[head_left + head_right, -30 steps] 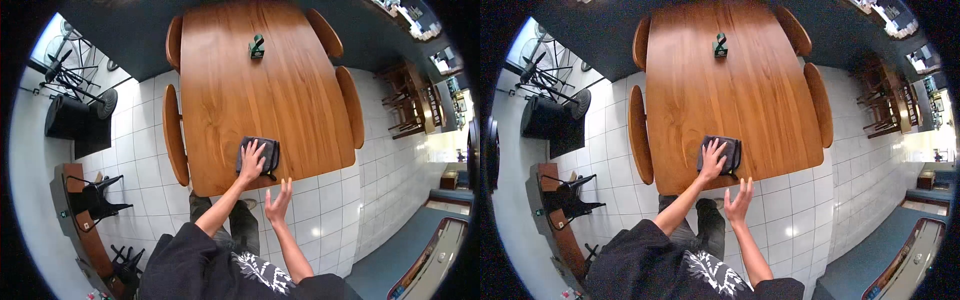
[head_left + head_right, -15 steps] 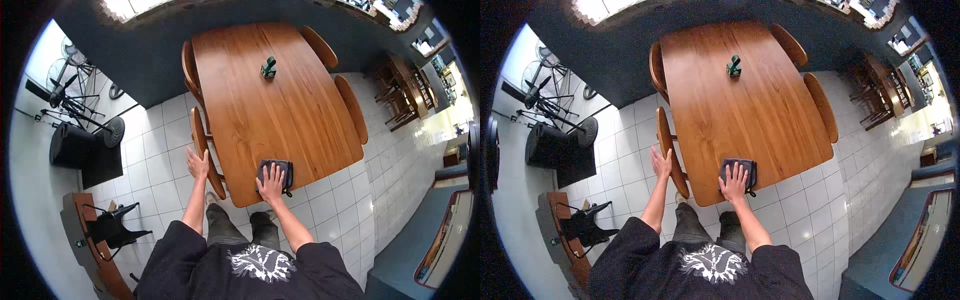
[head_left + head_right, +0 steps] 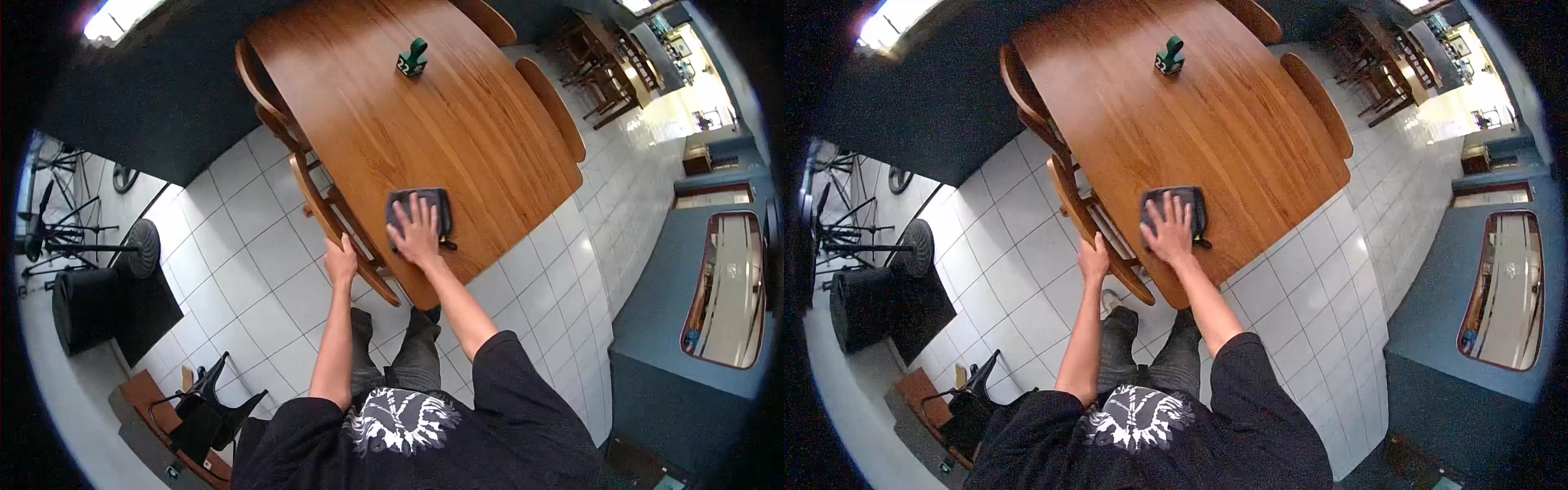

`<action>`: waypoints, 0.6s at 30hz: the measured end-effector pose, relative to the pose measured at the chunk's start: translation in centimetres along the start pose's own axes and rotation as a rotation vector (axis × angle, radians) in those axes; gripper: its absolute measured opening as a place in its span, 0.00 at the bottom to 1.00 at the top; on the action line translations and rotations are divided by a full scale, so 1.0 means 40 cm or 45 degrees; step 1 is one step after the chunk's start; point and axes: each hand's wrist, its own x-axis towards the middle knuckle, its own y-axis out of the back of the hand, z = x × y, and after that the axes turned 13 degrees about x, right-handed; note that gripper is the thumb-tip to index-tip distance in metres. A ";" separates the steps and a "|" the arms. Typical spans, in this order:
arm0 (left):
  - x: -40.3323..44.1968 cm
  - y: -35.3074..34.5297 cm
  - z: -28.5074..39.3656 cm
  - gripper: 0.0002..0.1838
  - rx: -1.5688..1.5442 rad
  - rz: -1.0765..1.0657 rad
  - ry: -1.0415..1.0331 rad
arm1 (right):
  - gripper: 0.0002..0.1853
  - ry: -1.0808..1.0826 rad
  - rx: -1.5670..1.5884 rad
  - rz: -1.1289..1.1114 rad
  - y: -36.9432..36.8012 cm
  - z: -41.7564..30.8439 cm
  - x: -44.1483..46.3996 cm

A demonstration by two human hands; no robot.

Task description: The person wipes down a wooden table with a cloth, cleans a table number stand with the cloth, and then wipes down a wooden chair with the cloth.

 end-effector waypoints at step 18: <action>0.010 0.021 -0.014 0.22 -0.062 0.075 0.008 | 0.34 -0.438 -0.148 0.271 0.065 0.169 -0.039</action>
